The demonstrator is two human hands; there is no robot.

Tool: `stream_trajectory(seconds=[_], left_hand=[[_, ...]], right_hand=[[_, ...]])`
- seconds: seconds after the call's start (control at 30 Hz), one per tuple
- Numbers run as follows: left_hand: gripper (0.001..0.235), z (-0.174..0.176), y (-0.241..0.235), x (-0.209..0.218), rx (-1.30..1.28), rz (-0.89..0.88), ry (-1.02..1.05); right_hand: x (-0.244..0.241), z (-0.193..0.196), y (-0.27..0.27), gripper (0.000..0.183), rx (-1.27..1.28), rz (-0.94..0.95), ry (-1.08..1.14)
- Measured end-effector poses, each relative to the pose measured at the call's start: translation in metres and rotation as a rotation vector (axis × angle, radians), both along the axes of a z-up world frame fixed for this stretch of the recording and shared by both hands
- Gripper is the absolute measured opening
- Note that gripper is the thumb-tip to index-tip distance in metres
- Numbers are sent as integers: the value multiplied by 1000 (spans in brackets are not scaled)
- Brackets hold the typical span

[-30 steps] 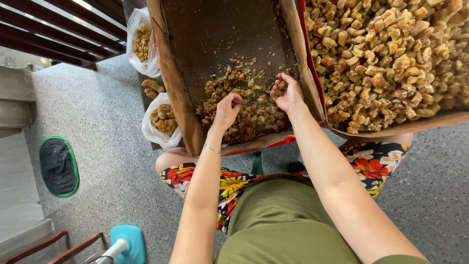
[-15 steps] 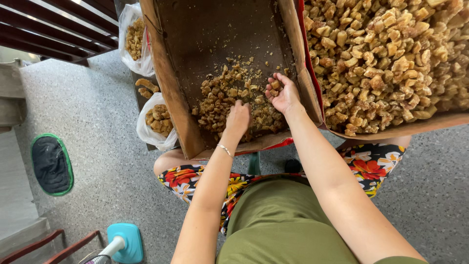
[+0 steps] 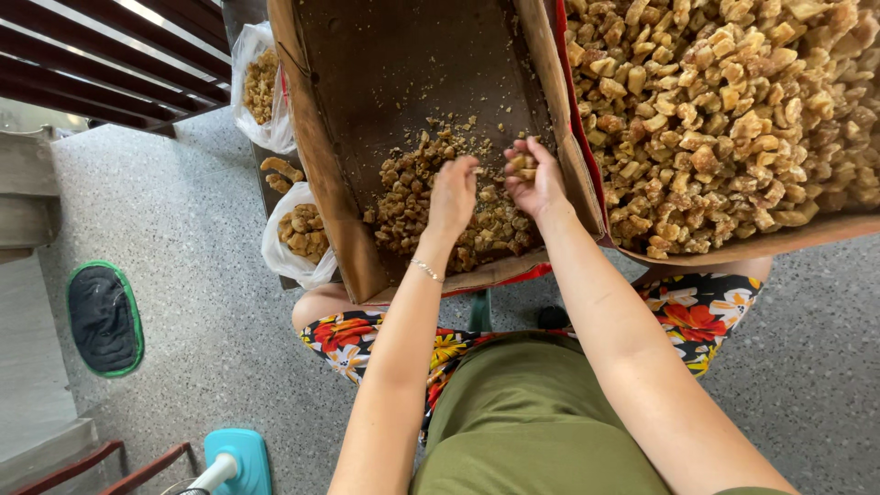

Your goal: The person sits and sorts dried fruit pieces by hand, picking them from a cardboard box and transferring them into a larger container. They repeatedly scoop and move the pieces, occasionally breaking up clumps.

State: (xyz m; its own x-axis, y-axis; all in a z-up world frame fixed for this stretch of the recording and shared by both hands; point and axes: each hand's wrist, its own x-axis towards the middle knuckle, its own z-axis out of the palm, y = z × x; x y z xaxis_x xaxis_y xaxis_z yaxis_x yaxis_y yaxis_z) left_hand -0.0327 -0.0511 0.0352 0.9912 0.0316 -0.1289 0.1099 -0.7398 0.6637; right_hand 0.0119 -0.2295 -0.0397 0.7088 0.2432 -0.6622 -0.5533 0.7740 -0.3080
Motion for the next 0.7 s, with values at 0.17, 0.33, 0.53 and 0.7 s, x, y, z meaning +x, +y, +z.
stream_trajectory(seconds=[0.17,0.33,0.53,0.7], left_hand=[[29,-52,-7,-18,345,-194,45],[29,-23,14,-31,-275,-23,50],[28,45,70,-68,-514,182,121],[27,102,202,-111,-38,381,-213]], right_hand=[[3,-19,-5,21,36,-82,117],[1,4,-4,21,5,-94,131],[1,4,-7,21,-13,-76,87],[7,-1,-10,19,-20,-57,87]])
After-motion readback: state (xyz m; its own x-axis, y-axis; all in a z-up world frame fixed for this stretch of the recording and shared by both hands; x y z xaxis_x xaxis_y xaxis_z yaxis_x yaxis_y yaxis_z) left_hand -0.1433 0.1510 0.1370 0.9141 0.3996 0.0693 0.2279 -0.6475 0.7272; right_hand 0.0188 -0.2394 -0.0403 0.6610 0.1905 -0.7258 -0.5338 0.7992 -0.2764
